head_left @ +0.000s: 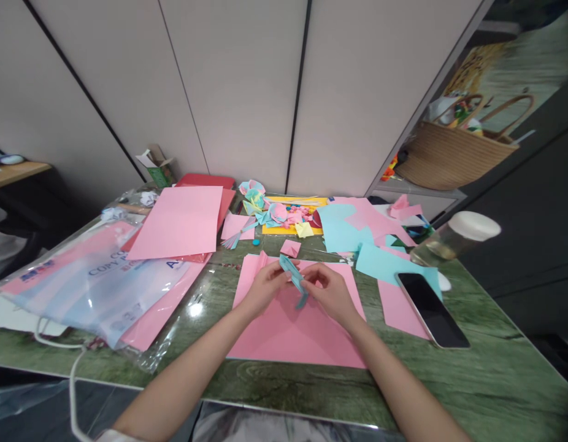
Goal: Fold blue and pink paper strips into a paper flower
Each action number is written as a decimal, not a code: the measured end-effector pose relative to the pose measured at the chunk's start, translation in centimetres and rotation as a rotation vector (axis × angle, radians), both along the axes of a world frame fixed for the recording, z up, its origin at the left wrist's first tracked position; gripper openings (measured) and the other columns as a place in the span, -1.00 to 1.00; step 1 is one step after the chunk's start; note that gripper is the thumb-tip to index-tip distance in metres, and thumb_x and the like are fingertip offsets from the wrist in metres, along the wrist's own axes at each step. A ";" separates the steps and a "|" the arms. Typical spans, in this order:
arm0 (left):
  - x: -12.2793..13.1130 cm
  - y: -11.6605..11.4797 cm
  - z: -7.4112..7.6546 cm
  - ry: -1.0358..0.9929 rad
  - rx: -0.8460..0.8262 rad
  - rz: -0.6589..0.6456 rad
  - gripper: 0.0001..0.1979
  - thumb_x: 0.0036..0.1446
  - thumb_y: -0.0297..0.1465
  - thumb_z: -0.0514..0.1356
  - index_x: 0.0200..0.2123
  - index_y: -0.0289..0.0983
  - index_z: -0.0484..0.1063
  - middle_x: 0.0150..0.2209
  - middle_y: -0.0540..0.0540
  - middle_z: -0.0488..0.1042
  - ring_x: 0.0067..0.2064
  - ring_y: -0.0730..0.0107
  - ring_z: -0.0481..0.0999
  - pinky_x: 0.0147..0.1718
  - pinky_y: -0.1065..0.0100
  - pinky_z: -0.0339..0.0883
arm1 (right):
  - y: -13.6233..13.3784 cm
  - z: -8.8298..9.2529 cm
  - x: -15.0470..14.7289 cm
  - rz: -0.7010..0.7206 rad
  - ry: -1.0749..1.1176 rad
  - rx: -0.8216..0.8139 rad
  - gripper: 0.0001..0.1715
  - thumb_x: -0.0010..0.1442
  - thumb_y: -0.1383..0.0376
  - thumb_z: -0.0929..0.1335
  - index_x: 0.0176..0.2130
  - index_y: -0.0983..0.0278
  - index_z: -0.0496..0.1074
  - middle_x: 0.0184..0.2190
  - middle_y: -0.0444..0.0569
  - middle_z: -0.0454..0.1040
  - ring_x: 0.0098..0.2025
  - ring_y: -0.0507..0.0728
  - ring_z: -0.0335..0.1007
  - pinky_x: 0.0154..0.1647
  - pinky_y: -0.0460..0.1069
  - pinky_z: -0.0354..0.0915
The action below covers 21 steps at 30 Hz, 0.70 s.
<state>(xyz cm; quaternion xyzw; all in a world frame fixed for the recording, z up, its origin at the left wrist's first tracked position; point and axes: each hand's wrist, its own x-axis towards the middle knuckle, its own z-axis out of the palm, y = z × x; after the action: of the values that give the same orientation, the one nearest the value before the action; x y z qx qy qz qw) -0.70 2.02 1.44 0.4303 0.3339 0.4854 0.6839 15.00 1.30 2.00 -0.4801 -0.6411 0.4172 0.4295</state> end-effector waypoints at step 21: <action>0.2 -0.3 -0.4 0.276 0.110 -0.019 -0.73 -0.06 -0.31 0.16 -0.28 -0.34 0.45 -0.39 -0.09 0.45 -0.33 0.32 0.41 -0.33 0.33 0.32 | -0.1 -1.0 -0.6 -0.042 -0.097 -0.003 -0.86 0.04 0.23 0.27 -0.43 0.26 0.31 -0.53 -0.14 0.35 -0.50 0.01 0.24 -0.49 -0.09 0.15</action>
<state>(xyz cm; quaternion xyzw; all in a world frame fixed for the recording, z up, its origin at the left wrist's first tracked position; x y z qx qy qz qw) -0.53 1.72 1.02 0.5330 0.3934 0.4328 0.6114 14.43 1.18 0.98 -0.5139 -0.6503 0.3853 0.4056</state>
